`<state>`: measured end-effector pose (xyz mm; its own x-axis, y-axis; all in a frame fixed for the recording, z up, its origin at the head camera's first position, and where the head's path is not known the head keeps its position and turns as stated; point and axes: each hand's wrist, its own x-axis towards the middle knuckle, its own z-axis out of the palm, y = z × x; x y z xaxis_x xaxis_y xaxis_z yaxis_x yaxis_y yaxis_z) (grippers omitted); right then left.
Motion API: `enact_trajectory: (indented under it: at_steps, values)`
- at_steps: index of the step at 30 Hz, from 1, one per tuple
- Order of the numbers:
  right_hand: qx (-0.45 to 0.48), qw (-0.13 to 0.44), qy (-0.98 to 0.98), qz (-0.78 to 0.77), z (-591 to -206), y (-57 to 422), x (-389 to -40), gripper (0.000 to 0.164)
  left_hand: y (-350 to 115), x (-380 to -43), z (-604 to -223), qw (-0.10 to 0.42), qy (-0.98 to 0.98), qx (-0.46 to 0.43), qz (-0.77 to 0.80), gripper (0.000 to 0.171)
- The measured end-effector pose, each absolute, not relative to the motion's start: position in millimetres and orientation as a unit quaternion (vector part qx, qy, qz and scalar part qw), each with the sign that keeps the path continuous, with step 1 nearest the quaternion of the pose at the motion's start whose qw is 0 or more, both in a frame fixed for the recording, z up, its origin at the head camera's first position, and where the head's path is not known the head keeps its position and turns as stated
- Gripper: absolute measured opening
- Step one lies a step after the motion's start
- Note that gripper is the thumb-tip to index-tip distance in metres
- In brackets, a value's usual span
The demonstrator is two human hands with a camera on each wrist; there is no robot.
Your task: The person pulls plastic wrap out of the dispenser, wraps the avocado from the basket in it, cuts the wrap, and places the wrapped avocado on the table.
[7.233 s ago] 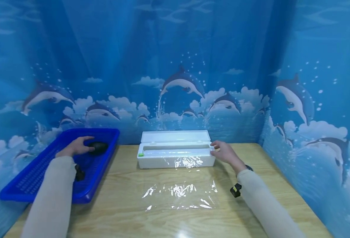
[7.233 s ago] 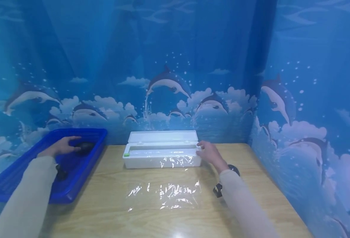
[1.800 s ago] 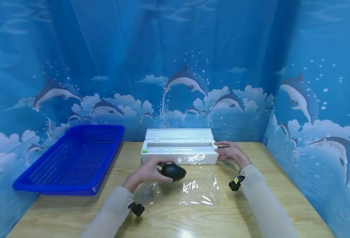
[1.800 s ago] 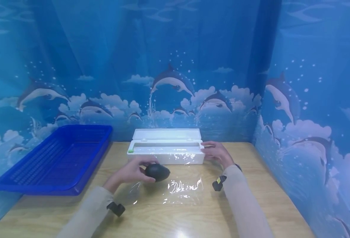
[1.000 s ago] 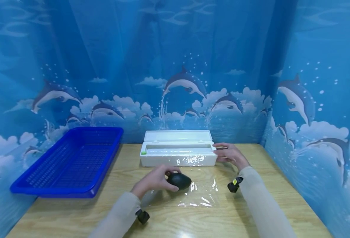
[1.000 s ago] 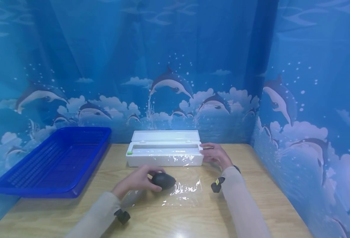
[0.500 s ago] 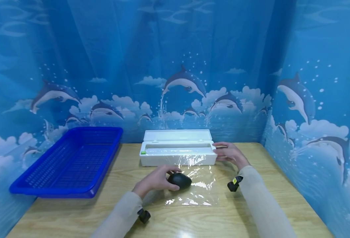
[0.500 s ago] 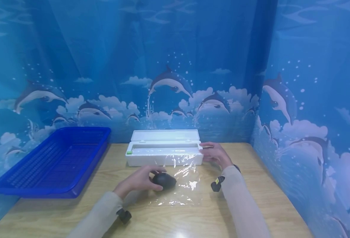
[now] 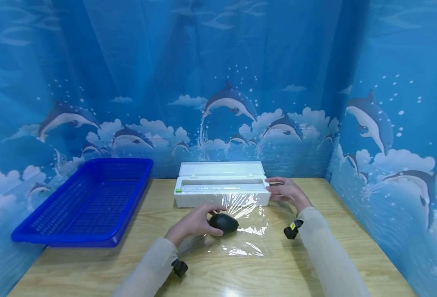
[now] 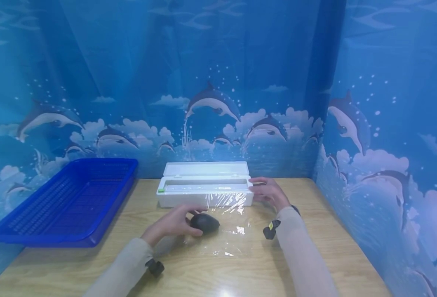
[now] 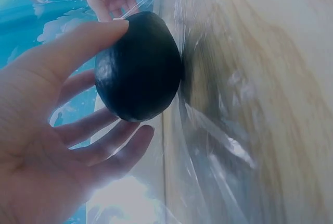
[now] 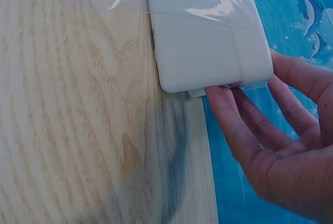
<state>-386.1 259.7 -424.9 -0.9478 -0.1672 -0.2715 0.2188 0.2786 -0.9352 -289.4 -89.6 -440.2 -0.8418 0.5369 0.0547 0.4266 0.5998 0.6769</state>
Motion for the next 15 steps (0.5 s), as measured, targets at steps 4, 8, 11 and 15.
enact_trajectory:
  at_steps: [4,8,11,15]
  values:
    - [0.019,0.16,0.783,-0.601,-426,257,-387,0.06,-95,-288,-439,0.074,0.891,0.275,0.353,0.075]
    - [0.012,0.155,0.786,-0.598,-426,255,-386,0.059,-104,-286,-437,0.072,0.895,0.27,0.347,0.074]
    - [0.014,0.148,0.796,-0.586,-424,253,-384,0.056,-111,-284,-434,0.075,0.896,0.261,0.35,0.071]
    - [0.013,0.109,0.855,-0.506,-412,248,-372,0.052,-121,-280,-430,0.074,0.897,0.262,0.349,0.055]
